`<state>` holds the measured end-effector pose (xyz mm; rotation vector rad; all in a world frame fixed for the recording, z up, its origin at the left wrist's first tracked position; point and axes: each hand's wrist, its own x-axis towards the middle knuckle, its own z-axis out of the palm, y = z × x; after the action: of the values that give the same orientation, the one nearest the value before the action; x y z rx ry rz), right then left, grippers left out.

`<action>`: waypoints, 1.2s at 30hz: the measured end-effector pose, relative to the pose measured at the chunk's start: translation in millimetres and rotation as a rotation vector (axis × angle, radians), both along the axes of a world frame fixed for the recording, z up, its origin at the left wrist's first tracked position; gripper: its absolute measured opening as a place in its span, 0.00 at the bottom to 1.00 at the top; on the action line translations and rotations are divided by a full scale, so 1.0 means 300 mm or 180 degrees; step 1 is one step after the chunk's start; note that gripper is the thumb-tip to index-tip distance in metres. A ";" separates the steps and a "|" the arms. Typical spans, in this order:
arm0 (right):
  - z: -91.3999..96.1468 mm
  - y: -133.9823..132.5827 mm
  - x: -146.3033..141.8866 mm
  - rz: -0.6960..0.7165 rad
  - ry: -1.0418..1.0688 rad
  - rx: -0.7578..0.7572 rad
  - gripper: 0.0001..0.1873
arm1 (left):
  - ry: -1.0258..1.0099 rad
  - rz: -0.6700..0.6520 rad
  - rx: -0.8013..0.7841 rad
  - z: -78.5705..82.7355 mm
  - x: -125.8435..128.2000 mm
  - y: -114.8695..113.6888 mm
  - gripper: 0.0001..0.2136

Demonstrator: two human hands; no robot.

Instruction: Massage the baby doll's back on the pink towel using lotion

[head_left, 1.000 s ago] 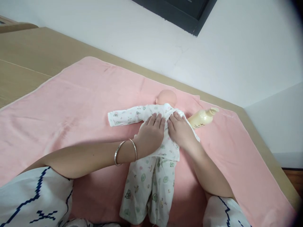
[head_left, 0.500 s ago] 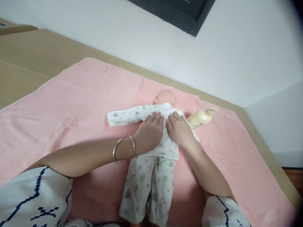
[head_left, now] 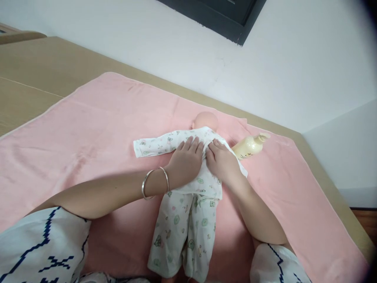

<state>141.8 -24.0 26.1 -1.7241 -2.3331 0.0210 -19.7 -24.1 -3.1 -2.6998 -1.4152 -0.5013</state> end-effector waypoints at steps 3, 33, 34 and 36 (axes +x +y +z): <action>-0.013 0.040 0.009 -0.0082 0.0181 0.0134 0.22 | -0.0018 -0.0022 0.0015 0.001 0.005 -0.031 0.23; -0.022 0.049 0.007 0.0234 0.0518 -0.0060 0.23 | -0.0455 -0.0100 -0.0114 -0.009 -0.002 -0.010 0.24; -0.022 0.057 0.009 0.0224 0.0534 -0.0034 0.23 | -0.0493 -0.0115 -0.0107 -0.009 -0.002 -0.015 0.23; -0.025 0.047 0.000 0.0140 0.0453 0.0003 0.24 | -0.0575 -0.0193 -0.0142 -0.007 -0.008 0.001 0.23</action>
<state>141.9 -10.0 18.6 -1.6144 -2.2666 0.1456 -22.1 -23.9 -5.3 -2.8019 -1.4030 -0.7443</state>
